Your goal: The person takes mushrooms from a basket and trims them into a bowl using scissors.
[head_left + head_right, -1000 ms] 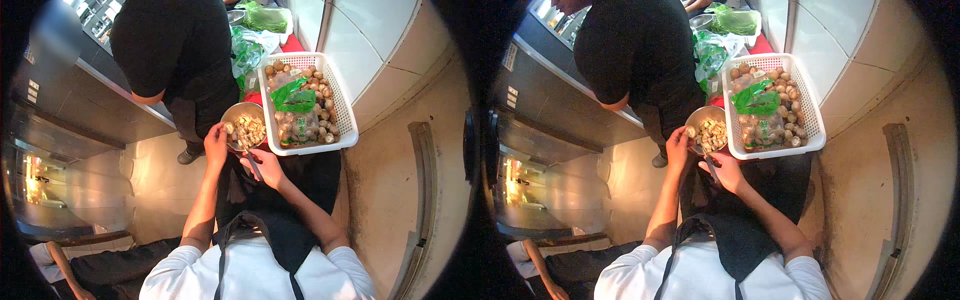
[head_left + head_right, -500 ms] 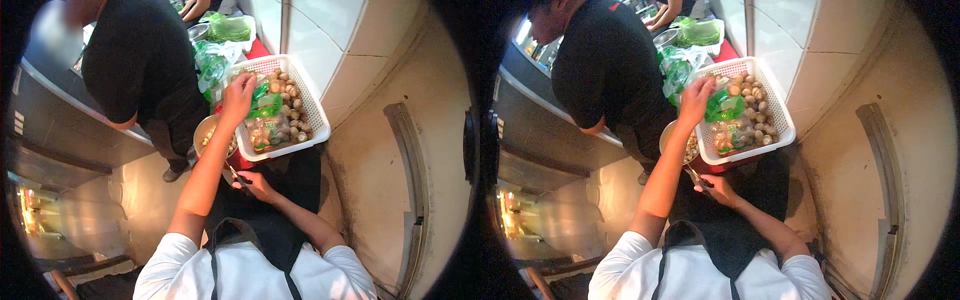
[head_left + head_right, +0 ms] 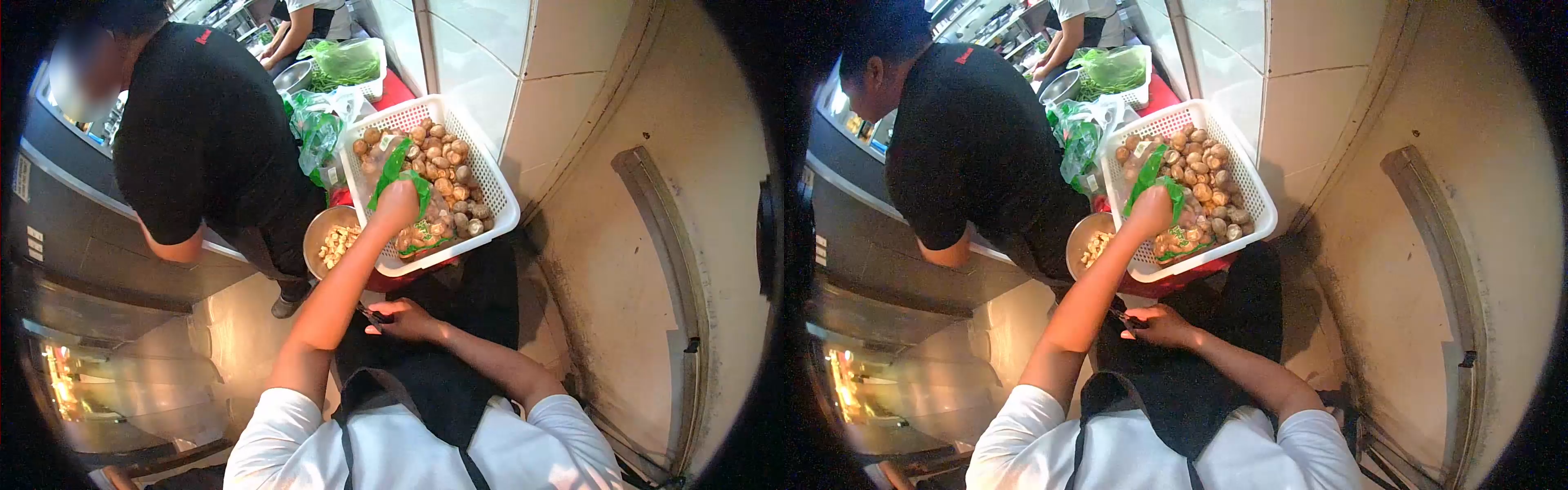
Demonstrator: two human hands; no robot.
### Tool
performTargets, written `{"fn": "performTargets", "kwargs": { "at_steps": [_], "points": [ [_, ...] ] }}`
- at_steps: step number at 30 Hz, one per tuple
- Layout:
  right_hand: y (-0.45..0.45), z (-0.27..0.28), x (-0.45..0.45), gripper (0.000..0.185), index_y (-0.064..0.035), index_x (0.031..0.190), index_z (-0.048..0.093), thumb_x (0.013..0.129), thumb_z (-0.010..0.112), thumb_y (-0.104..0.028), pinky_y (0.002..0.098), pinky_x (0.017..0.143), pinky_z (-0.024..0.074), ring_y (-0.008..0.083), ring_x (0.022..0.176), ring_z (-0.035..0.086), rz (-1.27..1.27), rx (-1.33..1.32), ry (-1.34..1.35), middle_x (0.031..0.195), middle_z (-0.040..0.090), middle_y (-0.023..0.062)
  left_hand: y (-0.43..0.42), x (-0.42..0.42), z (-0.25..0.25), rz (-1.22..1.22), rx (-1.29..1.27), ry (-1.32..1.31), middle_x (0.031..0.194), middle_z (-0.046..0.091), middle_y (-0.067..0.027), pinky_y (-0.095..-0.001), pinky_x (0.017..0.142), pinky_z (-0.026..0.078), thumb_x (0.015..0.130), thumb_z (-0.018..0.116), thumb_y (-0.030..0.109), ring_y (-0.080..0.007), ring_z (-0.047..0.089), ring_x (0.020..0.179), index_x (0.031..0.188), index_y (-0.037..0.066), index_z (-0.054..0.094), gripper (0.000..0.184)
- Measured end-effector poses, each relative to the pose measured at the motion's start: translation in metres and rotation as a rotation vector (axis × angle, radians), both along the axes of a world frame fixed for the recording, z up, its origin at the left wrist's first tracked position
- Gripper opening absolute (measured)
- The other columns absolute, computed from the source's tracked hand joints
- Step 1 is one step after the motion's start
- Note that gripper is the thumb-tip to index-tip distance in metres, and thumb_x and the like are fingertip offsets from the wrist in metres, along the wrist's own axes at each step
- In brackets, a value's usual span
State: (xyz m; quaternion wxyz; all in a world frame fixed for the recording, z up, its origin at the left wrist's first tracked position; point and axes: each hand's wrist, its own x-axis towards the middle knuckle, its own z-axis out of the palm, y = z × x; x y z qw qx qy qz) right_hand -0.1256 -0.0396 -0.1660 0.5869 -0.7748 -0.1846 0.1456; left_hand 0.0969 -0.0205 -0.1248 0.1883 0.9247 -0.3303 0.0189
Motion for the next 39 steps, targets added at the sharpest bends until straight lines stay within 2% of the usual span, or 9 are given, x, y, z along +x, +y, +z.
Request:
{"fn": "performTargets", "kwargs": {
  "at_steps": [5,11,15,19,22,26,32,35,39],
  "points": [
    [0.005,-0.009,-0.002,0.044,-0.0115,0.116,0.067,0.086,0.079,-0.042,0.0414,0.077,0.0527,0.0314,0.084,0.07,-0.068,0.082,-0.041,0.094,0.072,0.0144,0.003,-0.016,0.02,0.057,-0.243,-0.034,0.082,0.069,-0.0256,-0.0512,0.069,0.055,0.08,0.067,0.007,-0.0449,0.068,0.077,0.091,-0.002,0.069,0.014],
    [-0.004,0.0,-0.002,0.048,-0.0056,0.118,0.067,0.086,0.08,-0.039,0.041,0.075,0.0553,0.0356,0.087,0.072,-0.13,0.068,-0.118,0.101,0.072,0.0193,0.057,-0.043,0.066,0.196,-0.635,0.142,0.084,0.072,-0.0069,-0.0304,0.066,0.053,0.086,0.077,0.008,-0.0147,0.067,0.075,0.114,0.001,0.069,0.03],
    [-0.003,0.009,-0.003,0.058,0.0033,0.124,0.063,0.085,0.08,-0.036,0.0423,0.082,0.0566,0.0382,0.097,0.072,-0.27,0.019,-0.237,0.108,0.071,0.0236,0.119,-0.064,0.077,0.399,-1.186,0.577,0.095,0.072,-0.008,-0.0256,0.063,0.054,0.093,0.072,0.007,-0.0116,0.066,0.072,0.11,0.001,0.058,0.023],
    [0.005,0.024,0.0,0.048,-0.0019,0.119,0.065,0.084,0.081,-0.032,0.0428,0.077,0.0571,0.0359,0.091,0.073,-0.371,-0.041,-0.277,0.102,0.073,0.0199,0.169,-0.092,0.054,0.524,-1.181,0.537,0.096,0.073,-0.0059,-0.0231,0.063,0.052,0.095,0.071,0.01,-0.0108,0.066,0.073,0.127,0.002,0.061,0.035],
    [0.012,0.045,0.006,0.044,-0.0033,0.114,0.065,0.08,0.083,-0.026,0.0395,0.061,0.055,0.0287,0.07,0.07,-0.427,-0.06,-0.343,0.082,0.07,0.0121,0.185,-0.107,0.037,0.615,-1.293,0.658,0.104,0.072,-0.0088,-0.0273,0.075,0.059,0.099,0.067,0.014,-0.0154,0.071,0.084,0.125,0.001,0.064,0.029],
    [0.017,0.047,0.011,0.047,-0.0045,0.115,0.064,0.078,0.083,-0.025,0.0422,0.06,0.0545,0.0311,0.07,0.07,-0.462,-0.227,-0.422,0.079,0.069,0.0138,0.187,-0.121,0.028,0.608,-1.387,0.703,0.108,0.071,-0.0116,-0.0315,0.082,0.061,0.102,0.061,0.014,-0.0228,0.074,0.093,0.125,-0.001,0.063,0.027],
    [0.018,0.05,0.011,0.05,-0.0034,0.118,0.063,0.079,0.081,-0.03,0.0461,0.064,0.0554,0.0377,0.075,0.07,-0.458,-0.316,-0.443,0.082,0.069,0.0173,0.179,-0.132,0.027,0.672,-1.284,0.627,0.106,0.072,-0.0089,-0.0283,0.08,0.06,0.102,0.06,0.013,-0.0151,0.071,0.09,0.123,-0.003,0.066,0.027],
    [0.019,0.049,0.011,0.05,-0.0034,0.118,0.063,0.08,0.08,-0.031,0.0456,0.064,0.0557,0.0372,0.074,0.07,-0.461,-0.331,-0.455,0.084,0.069,0.0181,0.177,-0.137,0.021,0.615,-1.199,0.478,0.099,0.072,-0.0067,-0.0234,0.074,0.056,0.102,0.061,0.013,-0.009,0.067,0.08,0.124,-0.005,0.067,0.029],
    [0.021,0.047,0.011,0.049,-0.0047,0.118,0.065,0.078,0.082,-0.028,0.042,0.06,0.0534,0.0298,0.067,0.067,-0.486,-0.357,-0.529,0.079,0.067,0.0116,0.172,-0.143,0.018,0.62,-1.173,0.393,0.095,0.072,-0.0047,-0.0225,0.072,0.053,0.103,0.061,0.014,-0.0077,0.066,0.079,0.123,-0.004,0.068,0.028]
  ]
}}
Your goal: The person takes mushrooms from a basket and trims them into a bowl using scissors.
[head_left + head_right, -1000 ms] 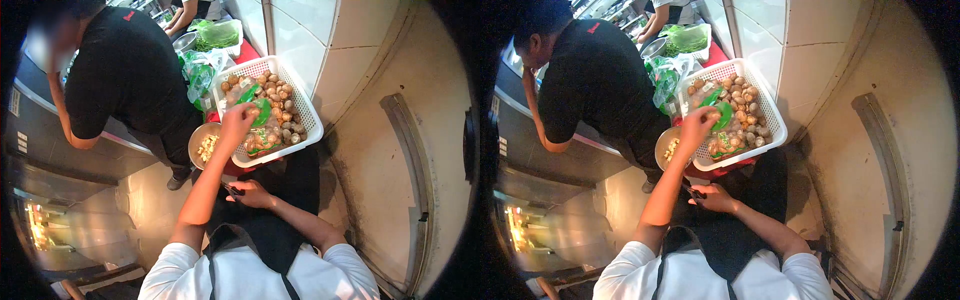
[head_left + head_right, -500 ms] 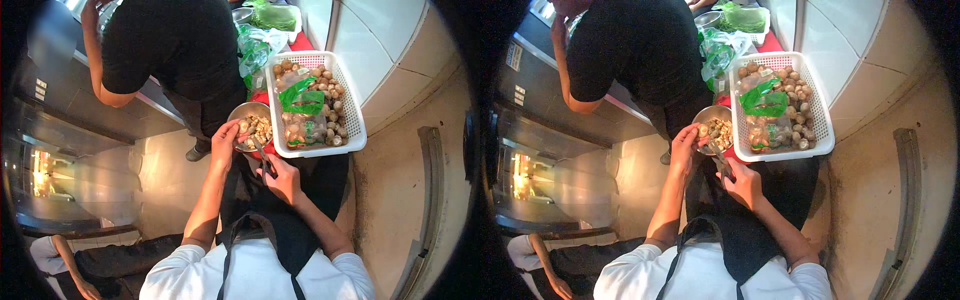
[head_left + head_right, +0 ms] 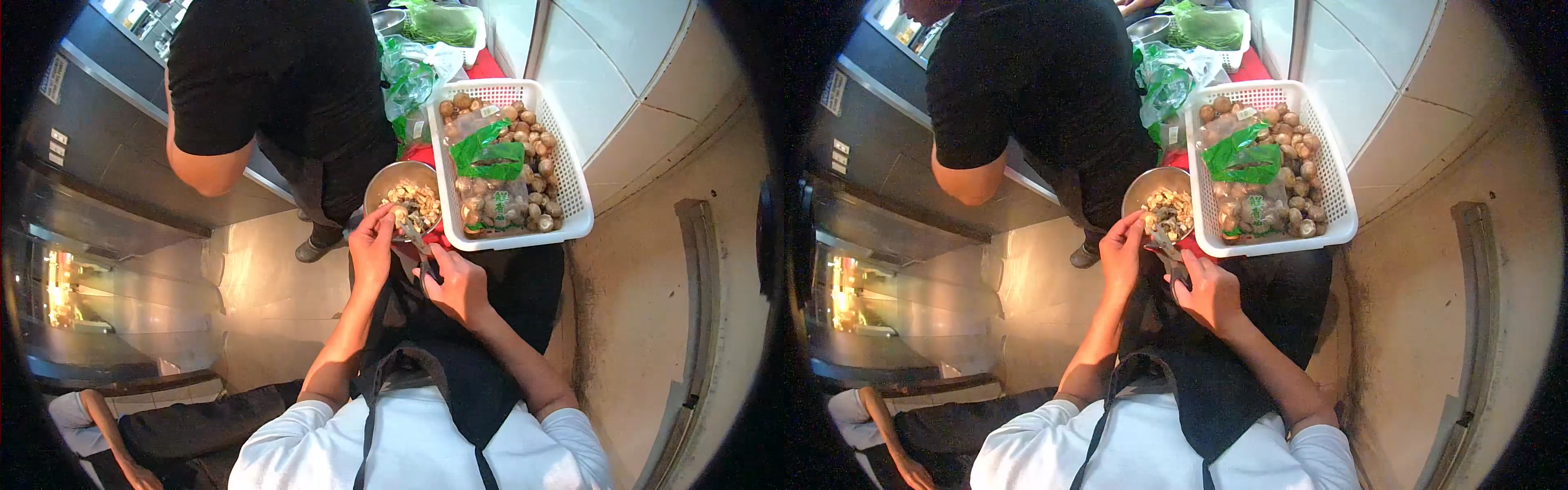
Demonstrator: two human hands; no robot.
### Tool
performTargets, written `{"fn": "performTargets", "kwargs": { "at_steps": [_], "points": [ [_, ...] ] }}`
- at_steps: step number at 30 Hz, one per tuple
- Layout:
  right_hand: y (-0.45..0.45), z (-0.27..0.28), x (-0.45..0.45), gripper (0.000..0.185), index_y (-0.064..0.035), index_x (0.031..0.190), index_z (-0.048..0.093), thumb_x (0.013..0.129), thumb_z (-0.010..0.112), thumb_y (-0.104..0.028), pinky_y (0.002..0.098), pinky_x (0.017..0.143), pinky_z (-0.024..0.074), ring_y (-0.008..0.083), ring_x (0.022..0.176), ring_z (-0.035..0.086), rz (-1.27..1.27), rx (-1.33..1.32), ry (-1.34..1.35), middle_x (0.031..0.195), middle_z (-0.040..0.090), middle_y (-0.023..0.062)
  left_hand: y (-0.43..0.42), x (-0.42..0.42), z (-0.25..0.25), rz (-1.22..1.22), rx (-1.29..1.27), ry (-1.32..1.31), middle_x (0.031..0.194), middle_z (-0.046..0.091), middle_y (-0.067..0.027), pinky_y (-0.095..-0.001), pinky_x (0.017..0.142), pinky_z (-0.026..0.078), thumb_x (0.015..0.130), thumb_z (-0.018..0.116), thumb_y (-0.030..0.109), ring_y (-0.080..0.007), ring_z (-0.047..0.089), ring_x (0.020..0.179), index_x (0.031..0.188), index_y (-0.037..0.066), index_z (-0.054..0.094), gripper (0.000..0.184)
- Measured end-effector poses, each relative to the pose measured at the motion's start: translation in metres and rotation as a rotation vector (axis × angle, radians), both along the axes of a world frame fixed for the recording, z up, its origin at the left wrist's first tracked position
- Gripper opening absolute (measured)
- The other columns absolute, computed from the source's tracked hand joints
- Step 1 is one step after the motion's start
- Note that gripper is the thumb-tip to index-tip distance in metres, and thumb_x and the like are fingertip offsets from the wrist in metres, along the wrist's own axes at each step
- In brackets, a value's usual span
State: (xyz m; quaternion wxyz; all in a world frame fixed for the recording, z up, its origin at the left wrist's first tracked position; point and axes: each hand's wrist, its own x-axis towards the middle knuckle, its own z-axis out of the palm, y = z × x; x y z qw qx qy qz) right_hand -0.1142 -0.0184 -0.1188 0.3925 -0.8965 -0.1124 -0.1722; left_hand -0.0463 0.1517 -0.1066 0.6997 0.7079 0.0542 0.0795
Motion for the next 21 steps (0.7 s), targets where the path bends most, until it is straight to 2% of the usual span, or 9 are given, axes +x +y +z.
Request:
{"fn": "performTargets", "kwargs": {
  "at_steps": [2,11,14,17,20,21],
  "points": [
    [0.0,-0.004,0.0,0.051,-0.004,0.12,0.065,0.079,0.081,-0.029,0.0429,0.063,0.0548,0.0312,0.07,0.069,-0.004,-0.052,-0.003,0.082,0.068,0.0133,0.0,-0.003,0.001,0.013,0.081,-0.003,0.094,0.072,-0.0045,-0.0227,0.072,0.053,0.103,0.061,0.013,-0.008,0.066,0.078,0.123,-0.004,0.069,0.028],
    [0.004,-0.009,0.002,0.059,-0.0013,0.129,0.061,0.08,0.078,-0.028,0.0422,0.069,0.0579,0.0355,0.077,0.07,0.03,-0.247,0.055,0.094,0.067,0.0177,-0.003,-0.008,-0.017,0.053,0.027,0.032,0.09,0.072,-0.0041,-0.0241,0.07,0.053,0.102,0.06,0.012,-0.0083,0.066,0.077,0.121,-0.005,0.069,0.027],
    [0.005,-0.013,0.005,0.06,-0.0013,0.132,0.059,0.08,0.078,-0.026,0.0424,0.07,0.0581,0.0344,0.077,0.07,0.042,-0.238,0.08,0.092,0.068,0.0174,-0.006,-0.006,-0.019,0.094,0.047,0.028,0.089,0.072,-0.0049,-0.0238,0.069,0.053,0.102,0.061,0.012,-0.0081,0.065,0.076,0.12,-0.006,0.069,0.027],
    [0.004,-0.03,0.011,0.057,-0.0016,0.131,0.057,0.084,0.074,-0.029,0.0409,0.065,0.0587,0.033,0.073,0.071,0.058,-0.227,0.026,0.085,0.067,0.0161,-0.009,-0.003,-0.016,0.095,-0.06,0.056,0.089,0.072,-0.0065,-0.0232,0.068,0.052,0.102,0.061,0.013,-0.0089,0.066,0.076,0.119,-0.006,0.069,0.027],
    [0.009,-0.03,0.019,0.053,0.0009,0.127,0.059,0.087,0.074,-0.031,0.0399,0.063,0.0576,0.0329,0.072,0.07,0.079,-0.078,-0.048,0.076,0.066,0.0166,-0.002,0.008,-0.03,0.118,-0.018,0.042,0.09,0.072,-0.0081,-0.0229,0.069,0.053,0.102,0.061,0.012,-0.0104,0.068,0.078,0.117,-0.007,0.068,0.026],
    [0.012,-0.032,0.021,0.05,0.0012,0.125,0.06,0.089,0.073,-0.031,0.0379,0.059,0.0557,0.0301,0.068,0.069,0.13,0.079,0.044,0.073,0.065,0.0149,0.0,0.011,-0.034,0.119,-0.017,0.03,0.091,0.072,-0.008,-0.023,0.069,0.053,0.102,0.06,0.012,-0.0105,0.068,0.078,0.117,-0.007,0.068,0.026]
  ]
}}
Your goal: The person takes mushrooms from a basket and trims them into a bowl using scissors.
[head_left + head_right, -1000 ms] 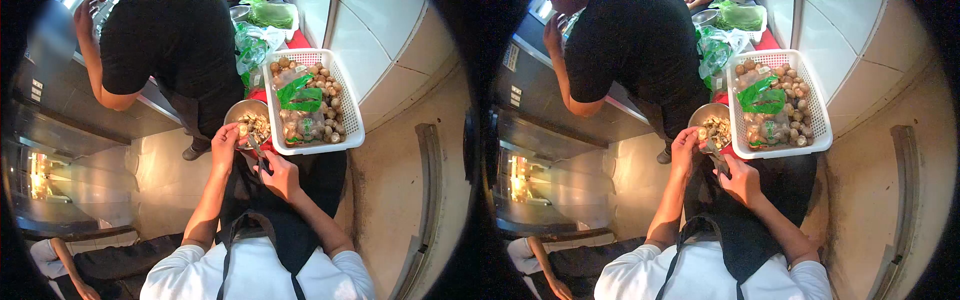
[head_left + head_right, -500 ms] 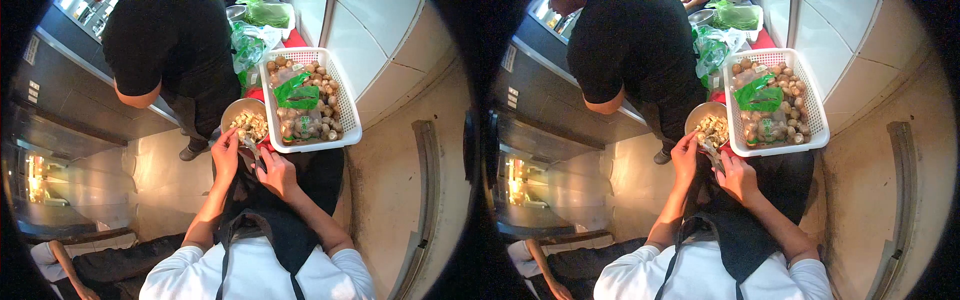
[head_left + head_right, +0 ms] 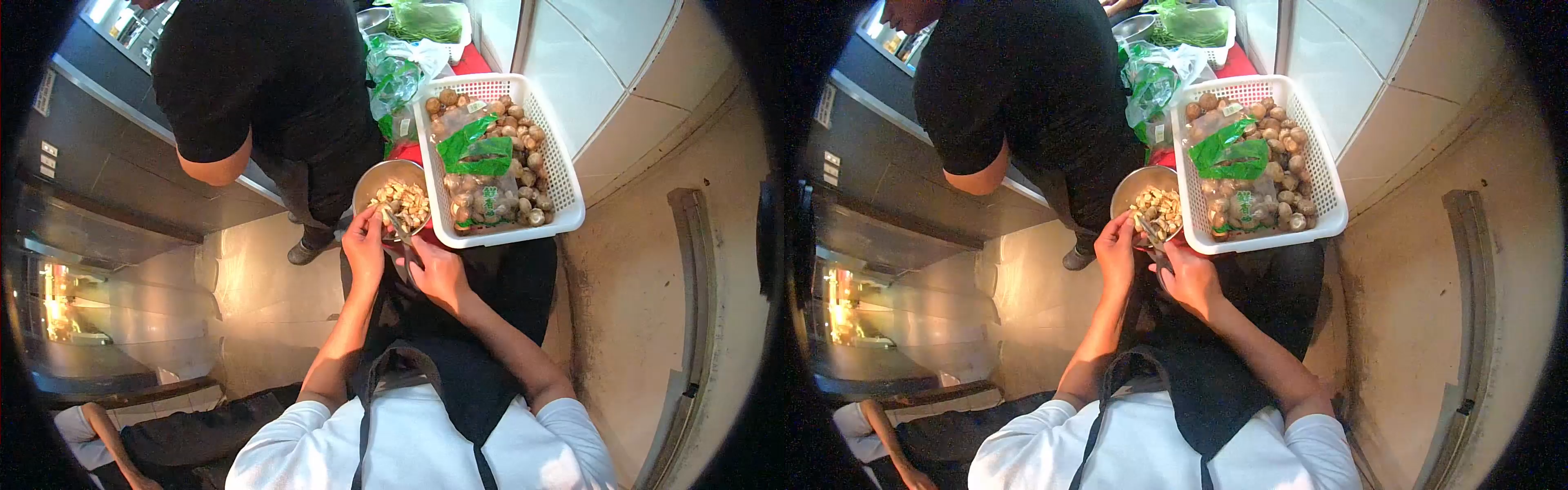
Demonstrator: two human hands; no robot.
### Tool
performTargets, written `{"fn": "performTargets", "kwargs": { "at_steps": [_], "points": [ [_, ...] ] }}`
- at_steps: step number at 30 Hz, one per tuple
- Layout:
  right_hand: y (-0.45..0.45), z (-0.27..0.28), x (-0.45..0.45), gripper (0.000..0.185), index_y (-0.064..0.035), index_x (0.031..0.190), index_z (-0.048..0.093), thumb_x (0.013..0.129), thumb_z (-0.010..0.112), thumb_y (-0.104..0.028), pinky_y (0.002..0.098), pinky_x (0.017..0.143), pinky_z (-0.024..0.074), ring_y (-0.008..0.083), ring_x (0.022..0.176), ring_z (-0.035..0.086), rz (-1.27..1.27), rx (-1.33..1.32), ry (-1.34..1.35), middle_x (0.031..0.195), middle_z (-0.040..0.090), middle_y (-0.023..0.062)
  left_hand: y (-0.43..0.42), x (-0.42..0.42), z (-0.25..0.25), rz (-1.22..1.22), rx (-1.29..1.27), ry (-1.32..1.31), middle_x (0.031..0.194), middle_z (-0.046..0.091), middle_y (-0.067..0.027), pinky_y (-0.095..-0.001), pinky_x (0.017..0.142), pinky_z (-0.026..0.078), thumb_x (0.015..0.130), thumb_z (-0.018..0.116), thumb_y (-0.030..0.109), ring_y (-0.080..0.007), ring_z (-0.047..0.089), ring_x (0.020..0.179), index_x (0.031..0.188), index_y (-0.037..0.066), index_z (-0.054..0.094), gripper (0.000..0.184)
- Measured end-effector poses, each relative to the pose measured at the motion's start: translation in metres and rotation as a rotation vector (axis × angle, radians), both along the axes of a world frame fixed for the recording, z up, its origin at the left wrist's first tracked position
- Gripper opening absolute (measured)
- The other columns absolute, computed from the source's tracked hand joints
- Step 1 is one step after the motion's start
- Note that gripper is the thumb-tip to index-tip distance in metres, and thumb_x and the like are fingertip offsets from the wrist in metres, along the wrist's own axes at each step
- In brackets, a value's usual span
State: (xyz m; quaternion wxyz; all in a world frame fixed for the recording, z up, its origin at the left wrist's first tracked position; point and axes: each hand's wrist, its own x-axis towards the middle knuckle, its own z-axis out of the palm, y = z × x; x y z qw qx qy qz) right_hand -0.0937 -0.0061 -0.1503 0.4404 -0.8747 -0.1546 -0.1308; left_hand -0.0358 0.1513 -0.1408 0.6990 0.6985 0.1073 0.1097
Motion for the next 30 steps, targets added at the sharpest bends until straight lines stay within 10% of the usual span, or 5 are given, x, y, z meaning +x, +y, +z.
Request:
{"fn": "performTargets", "kwargs": {
  "at_steps": [7,14,30],
  "points": [
    [0.008,0.011,0.003,0.027,-0.0013,0.114,0.062,0.101,0.065,-0.025,0.0238,0.041,0.0372,0.0081,0.047,0.048,0.152,1.242,0.8,0.062,0.053,-0.001,0.014,0.012,0.0,-0.005,0.163,-0.086,0.093,0.071,-0.0072,-0.024,0.069,0.055,0.103,0.058,0.011,-0.0112,0.069,0.079,0.119,-0.005,0.068,0.025],
    [0.007,0.008,-0.004,0.032,-0.0016,0.118,0.063,0.098,0.071,-0.025,0.0227,0.044,0.0373,0.0048,0.05,0.049,0.098,0.972,0.827,0.064,0.054,-0.0045,0.009,0.012,0.012,-0.06,-0.165,0.018,0.09,0.069,-0.0055,-0.0244,0.063,0.054,0.102,0.059,0.013,-0.0105,0.068,0.073,0.118,0.0,0.068,0.023],
    [0.004,-0.01,-0.012,0.042,0.0023,0.117,0.066,0.092,0.077,-0.029,0.0314,0.078,0.0507,0.0116,0.085,0.061,0.072,0.638,0.559,0.094,0.071,0.0084,0.008,0.028,0.015,-0.068,0.267,-0.064,0.096,0.07,-0.0041,-0.0251,0.076,0.052,0.083,0.077,-0.001,-0.0094,0.064,0.085,0.111,0.0,0.067,0.03]
  ]
}}
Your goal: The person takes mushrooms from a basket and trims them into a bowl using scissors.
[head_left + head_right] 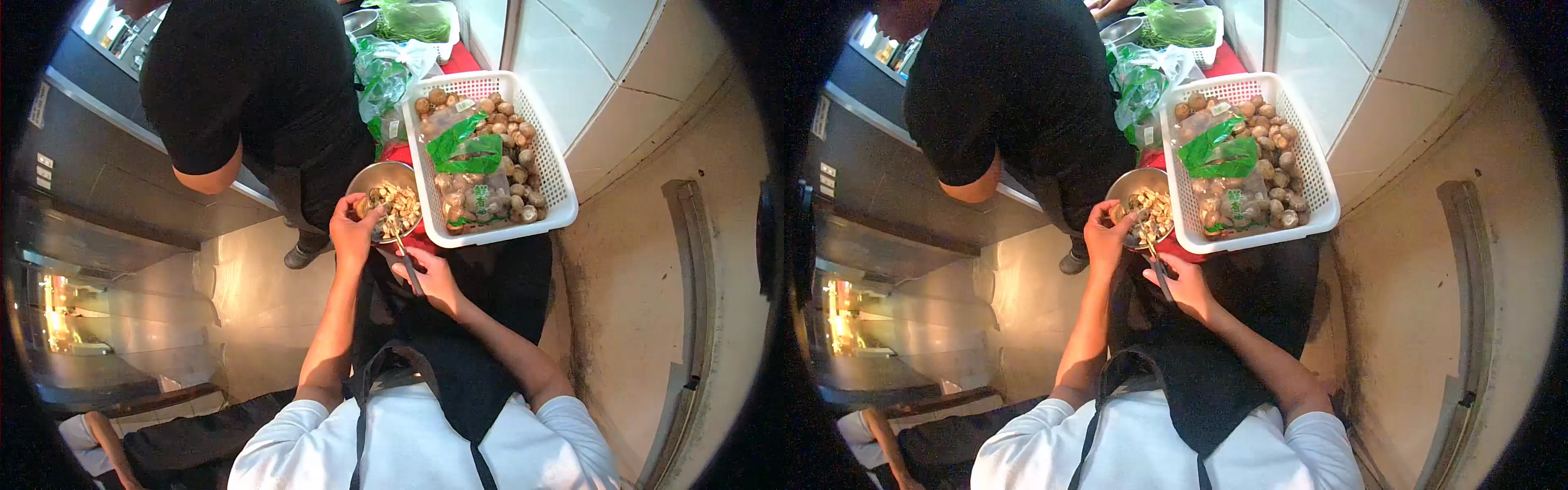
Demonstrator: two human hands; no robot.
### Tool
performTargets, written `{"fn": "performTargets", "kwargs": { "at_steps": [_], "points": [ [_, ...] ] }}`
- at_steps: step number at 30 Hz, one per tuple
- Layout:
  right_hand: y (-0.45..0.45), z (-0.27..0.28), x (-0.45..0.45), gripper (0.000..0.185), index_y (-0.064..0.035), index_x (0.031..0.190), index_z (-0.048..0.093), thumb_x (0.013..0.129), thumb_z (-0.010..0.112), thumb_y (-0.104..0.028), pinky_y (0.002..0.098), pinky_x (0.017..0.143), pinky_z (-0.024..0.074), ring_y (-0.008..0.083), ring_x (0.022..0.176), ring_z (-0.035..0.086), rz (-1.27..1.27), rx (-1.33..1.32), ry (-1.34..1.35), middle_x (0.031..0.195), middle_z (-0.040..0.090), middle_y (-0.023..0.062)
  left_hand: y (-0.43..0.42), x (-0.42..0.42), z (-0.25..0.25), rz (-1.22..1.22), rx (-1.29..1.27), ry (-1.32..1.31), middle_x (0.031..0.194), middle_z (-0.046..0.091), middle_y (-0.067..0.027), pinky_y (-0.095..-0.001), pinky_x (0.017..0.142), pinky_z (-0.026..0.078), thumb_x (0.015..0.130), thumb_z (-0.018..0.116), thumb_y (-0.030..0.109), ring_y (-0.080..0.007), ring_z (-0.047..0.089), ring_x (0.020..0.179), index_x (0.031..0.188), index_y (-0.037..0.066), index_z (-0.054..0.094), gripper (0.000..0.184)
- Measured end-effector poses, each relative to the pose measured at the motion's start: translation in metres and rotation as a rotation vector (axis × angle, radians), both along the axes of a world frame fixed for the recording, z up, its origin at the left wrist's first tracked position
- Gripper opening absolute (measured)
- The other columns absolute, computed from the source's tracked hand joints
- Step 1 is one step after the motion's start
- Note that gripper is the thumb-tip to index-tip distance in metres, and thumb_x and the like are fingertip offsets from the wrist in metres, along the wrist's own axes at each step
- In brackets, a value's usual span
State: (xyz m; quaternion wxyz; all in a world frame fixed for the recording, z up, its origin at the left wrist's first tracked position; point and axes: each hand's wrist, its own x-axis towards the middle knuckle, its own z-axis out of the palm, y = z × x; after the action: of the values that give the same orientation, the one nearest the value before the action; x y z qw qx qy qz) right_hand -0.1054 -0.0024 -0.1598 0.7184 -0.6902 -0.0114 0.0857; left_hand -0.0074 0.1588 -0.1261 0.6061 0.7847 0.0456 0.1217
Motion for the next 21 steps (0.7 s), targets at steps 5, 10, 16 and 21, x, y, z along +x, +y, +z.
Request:
{"fn": "performTargets", "kwargs": {
  "at_steps": [5,10,16,21],
  "points": [
    [-0.006,0.001,-0.002,0.042,-0.001,0.117,0.066,0.09,0.078,-0.031,0.033,0.076,0.0514,0.0125,0.081,0.06,0.023,-0.097,-0.066,0.093,0.07,0.0119,0.012,0.012,-0.004,0.015,0.03,0.002,0.099,0.071,-0.0063,-0.0261,0.077,0.053,0.09,0.072,0.003,-0.0108,0.065,0.086,0.115,-0.003,0.065,0.026],
    [-0.015,0.004,-0.002,0.048,-0.0025,0.121,0.064,0.088,0.079,-0.034,0.0367,0.078,0.0536,0.0236,0.086,0.068,0.086,-0.171,-0.129,0.097,0.071,0.0173,-0.011,0.009,0.033,0.065,0.088,-0.096,0.1,0.072,-0.0074,-0.0277,0.08,0.054,0.093,0.07,0.007,-0.0102,0.065,0.088,0.117,0.001,0.068,0.025],
    [-0.018,-0.006,0.003,0.059,-0.0057,0.135,0.059,0.089,0.075,-0.04,0.0411,0.088,0.0529,0.033,0.097,0.07,0.208,-0.219,-0.087,0.108,0.072,0.0187,-0.104,0.035,0.092,-0.352,0.029,-0.13,0.103,0.074,-0.0103,-0.0284,0.082,0.054,0.089,0.075,0.009,-0.0122,0.068,0.091,0.124,0.0,0.067,0.037],
    [-0.033,0.012,0.0,0.061,-0.0075,0.14,0.055,0.089,0.072,-0.038,0.0412,0.093,0.0508,0.0333,0.109,0.068,0.28,-0.162,-0.133,0.119,0.068,0.0203,-0.174,0.07,0.1,-0.539,0.206,-0.231,0.103,0.075,-0.0127,-0.0339,0.083,0.056,0.089,0.073,0.009,-0.0208,0.071,0.09,0.118,0.002,0.07,0.03]
  ]
}}
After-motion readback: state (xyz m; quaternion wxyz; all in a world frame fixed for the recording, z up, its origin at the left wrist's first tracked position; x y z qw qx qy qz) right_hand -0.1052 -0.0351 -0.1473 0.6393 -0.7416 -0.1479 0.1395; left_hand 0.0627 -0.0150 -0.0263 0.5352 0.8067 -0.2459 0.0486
